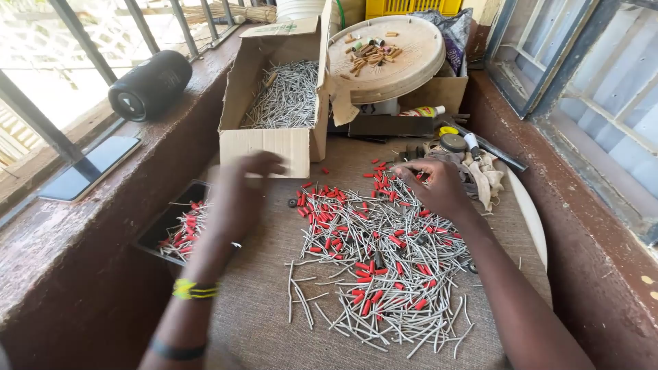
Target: The person repeatedly picks red plastic caps and short grey wires from a pile on a table, inserts the wire into the cap, and places the assembled unit into a black tray. The process is continuous and repetitive throughout the clip.
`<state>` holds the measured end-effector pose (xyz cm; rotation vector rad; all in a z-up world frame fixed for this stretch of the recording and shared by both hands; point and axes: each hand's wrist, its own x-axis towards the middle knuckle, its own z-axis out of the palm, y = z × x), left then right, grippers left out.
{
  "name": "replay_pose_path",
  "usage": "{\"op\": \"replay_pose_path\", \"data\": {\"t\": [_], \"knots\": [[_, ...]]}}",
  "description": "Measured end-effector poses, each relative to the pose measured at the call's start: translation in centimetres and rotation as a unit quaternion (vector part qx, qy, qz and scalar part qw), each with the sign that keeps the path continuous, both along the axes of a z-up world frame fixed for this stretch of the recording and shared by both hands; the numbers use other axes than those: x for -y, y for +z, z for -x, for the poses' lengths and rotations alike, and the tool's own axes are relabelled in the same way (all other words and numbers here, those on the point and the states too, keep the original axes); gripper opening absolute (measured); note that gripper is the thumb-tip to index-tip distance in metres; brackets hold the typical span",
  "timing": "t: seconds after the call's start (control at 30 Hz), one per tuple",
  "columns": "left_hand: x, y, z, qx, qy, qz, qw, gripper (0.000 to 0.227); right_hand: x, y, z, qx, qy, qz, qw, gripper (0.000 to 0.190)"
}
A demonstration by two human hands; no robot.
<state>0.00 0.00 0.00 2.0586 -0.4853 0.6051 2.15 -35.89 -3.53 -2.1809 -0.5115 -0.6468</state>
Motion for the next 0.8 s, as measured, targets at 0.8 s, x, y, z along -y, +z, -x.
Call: {"op": "replay_pose_path", "data": {"t": [0.8], "knots": [[15.2, -9.8, -9.5, 0.050, -0.106, -0.353, 0.928, 0.028, 2.3, -0.7, -1.1, -0.195, -0.009, 0.143, 0.970, 0.013]]}}
